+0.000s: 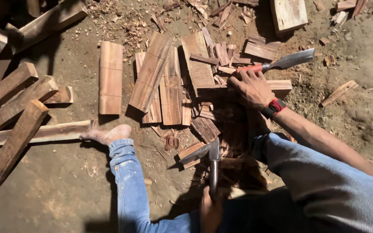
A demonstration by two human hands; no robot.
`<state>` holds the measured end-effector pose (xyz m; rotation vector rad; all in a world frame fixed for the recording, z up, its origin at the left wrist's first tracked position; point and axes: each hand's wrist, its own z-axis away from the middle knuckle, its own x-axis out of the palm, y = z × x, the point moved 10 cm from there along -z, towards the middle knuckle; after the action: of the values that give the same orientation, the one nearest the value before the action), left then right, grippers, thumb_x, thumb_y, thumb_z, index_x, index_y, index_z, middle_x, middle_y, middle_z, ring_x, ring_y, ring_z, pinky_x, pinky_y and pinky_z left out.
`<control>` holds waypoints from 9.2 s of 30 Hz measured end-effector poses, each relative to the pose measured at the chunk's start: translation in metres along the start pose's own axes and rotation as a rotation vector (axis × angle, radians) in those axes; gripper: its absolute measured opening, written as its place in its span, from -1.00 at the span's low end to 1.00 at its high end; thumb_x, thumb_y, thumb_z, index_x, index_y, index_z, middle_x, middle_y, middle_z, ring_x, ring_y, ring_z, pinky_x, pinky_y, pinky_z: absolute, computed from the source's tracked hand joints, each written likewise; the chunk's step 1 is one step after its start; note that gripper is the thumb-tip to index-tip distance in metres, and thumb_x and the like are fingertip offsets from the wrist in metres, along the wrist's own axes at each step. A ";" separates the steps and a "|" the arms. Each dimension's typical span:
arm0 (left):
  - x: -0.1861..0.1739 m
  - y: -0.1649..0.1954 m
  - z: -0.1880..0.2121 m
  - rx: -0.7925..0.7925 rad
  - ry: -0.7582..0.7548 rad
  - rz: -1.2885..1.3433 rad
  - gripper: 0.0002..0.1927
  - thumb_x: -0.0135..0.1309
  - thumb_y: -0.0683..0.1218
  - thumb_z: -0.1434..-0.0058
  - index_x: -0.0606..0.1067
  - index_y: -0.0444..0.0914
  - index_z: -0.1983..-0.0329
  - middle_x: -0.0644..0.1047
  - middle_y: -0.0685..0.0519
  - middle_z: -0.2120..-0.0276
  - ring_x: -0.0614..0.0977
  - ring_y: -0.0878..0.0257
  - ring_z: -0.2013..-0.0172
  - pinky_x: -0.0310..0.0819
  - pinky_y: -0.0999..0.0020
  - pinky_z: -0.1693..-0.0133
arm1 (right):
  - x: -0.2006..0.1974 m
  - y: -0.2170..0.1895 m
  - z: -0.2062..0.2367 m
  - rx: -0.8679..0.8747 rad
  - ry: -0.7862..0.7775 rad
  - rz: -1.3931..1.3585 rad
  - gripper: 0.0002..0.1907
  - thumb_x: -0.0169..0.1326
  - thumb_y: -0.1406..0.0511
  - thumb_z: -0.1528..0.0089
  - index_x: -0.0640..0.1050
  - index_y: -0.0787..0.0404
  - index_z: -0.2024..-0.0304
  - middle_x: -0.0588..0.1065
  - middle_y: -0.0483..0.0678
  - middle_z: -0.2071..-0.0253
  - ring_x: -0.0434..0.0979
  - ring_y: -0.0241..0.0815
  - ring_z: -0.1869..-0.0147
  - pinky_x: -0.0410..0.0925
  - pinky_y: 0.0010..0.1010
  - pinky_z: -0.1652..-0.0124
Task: The person sits on the ground and uses a chisel and mallet to carve a rectangular wooden block. They repeatedly strike the chisel to remove wood shavings and shape the block, occasionally adjusting the wood's position.
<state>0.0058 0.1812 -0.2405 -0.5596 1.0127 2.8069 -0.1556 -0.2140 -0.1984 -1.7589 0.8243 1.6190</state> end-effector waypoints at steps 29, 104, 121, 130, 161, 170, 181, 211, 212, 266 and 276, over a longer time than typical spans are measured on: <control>-0.070 0.114 0.005 0.186 -0.023 0.416 -0.75 -0.09 0.00 -0.45 0.40 -0.30 0.16 0.40 0.08 0.54 0.43 0.41 0.63 0.27 0.49 0.63 | 0.012 0.012 -0.010 0.126 0.013 -0.268 -0.63 0.06 0.30 -0.22 0.47 0.05 -0.10 0.53 0.05 0.10 0.58 0.11 0.14 0.41 -0.06 0.29; -0.087 0.288 0.000 0.465 -0.061 0.421 -0.64 -0.15 0.10 -0.49 0.24 -0.28 -0.06 0.34 0.20 0.51 0.34 0.47 0.61 0.22 0.56 0.65 | -0.011 0.013 -0.007 0.160 -0.446 -0.234 -0.09 0.38 -0.15 0.07 0.36 -0.04 -0.23 0.57 0.06 0.32 0.61 0.15 0.32 0.43 -0.06 0.31; -0.095 0.305 0.018 0.616 -0.147 0.501 -0.55 -0.15 0.14 -0.49 0.23 -0.31 -0.16 0.35 0.16 0.48 0.34 0.45 0.60 0.25 0.53 0.62 | 0.002 0.014 0.002 0.142 -0.378 -0.227 -0.03 0.37 -0.12 0.08 0.33 0.00 -0.30 0.55 0.07 0.35 0.60 0.17 0.35 0.43 -0.06 0.34; -0.072 0.268 -0.035 0.292 -0.135 0.536 -0.67 -0.09 0.05 -0.48 0.24 -0.29 -0.06 0.32 0.20 0.50 0.31 0.46 0.61 0.20 0.57 0.64 | -0.007 0.012 -0.001 0.129 -0.338 -0.222 -0.06 0.36 -0.14 0.05 0.34 -0.04 -0.30 0.55 0.05 0.37 0.58 0.15 0.33 0.42 -0.07 0.33; -0.047 0.236 -0.057 0.071 -0.068 0.304 -0.80 -0.19 0.04 -0.45 0.31 -0.14 0.02 0.29 0.20 0.63 0.31 0.44 0.70 0.18 0.53 0.71 | 0.009 0.010 0.010 0.148 -0.371 -0.180 -0.06 0.33 -0.12 -0.01 0.31 -0.12 -0.39 0.58 0.05 0.33 0.60 0.12 0.30 0.43 -0.10 0.29; -0.162 0.344 0.045 0.925 -0.074 0.601 -0.62 -0.11 0.11 -0.58 0.28 -0.28 -0.20 0.40 0.14 0.43 0.36 0.43 0.55 0.22 0.52 0.56 | -0.007 0.014 0.001 0.128 -0.260 -0.242 0.03 0.39 -0.14 0.14 0.34 -0.01 -0.30 0.58 0.03 0.21 0.61 0.14 0.31 0.43 -0.07 0.33; -0.059 0.221 -0.065 0.134 -0.087 0.432 -0.76 -0.13 0.04 -0.44 0.27 -0.18 -0.02 0.32 0.21 0.60 0.34 0.42 0.70 0.18 0.51 0.73 | -0.010 0.005 0.000 0.111 -0.281 -0.232 -0.15 0.35 -0.08 0.02 0.38 -0.04 -0.26 0.58 0.00 0.29 0.60 0.12 0.32 0.41 -0.07 0.34; -0.042 0.181 -0.092 0.278 0.031 0.248 -0.73 -0.12 -0.07 -0.46 0.29 -0.20 -0.17 0.34 0.16 0.58 0.36 0.44 0.65 0.22 0.53 0.66 | -0.008 0.012 -0.003 0.228 -0.418 -0.239 -0.22 0.17 -0.32 -0.04 0.46 -0.01 -0.08 0.58 0.08 0.46 0.61 0.13 0.40 0.38 -0.03 0.30; -0.051 0.195 -0.087 0.350 0.107 0.119 -0.64 -0.14 -0.07 -0.46 0.28 -0.19 -0.28 0.35 0.16 0.58 0.40 0.45 0.63 0.27 0.54 0.62 | -0.009 0.008 -0.006 0.194 -0.373 -0.212 -0.26 0.17 -0.31 -0.06 0.48 -0.01 -0.04 0.59 0.07 0.38 0.60 0.13 0.34 0.39 -0.03 0.30; -0.082 0.273 -0.025 0.421 -0.138 0.703 -0.68 -0.22 0.10 -0.50 0.25 -0.26 -0.03 0.33 0.17 0.53 0.32 0.46 0.67 0.17 0.57 0.70 | -0.012 0.005 -0.003 0.165 -0.340 -0.192 -0.08 0.36 -0.10 0.03 0.31 0.02 -0.27 0.56 0.01 0.25 0.59 0.10 0.33 0.40 -0.04 0.32; -0.017 0.244 -0.060 0.135 -0.144 0.459 -0.74 -0.21 0.04 -0.46 0.28 -0.23 -0.04 0.29 0.18 0.61 0.29 0.45 0.73 0.14 0.55 0.76 | -0.006 0.010 -0.001 0.239 -0.431 -0.287 -0.16 0.32 -0.16 -0.06 0.37 -0.02 -0.27 0.58 0.00 0.24 0.59 0.11 0.27 0.42 -0.06 0.25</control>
<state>-0.0134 -0.0448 -0.1319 -0.1132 1.4421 3.0630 -0.1635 -0.2204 -0.1923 -1.2346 0.5091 1.5520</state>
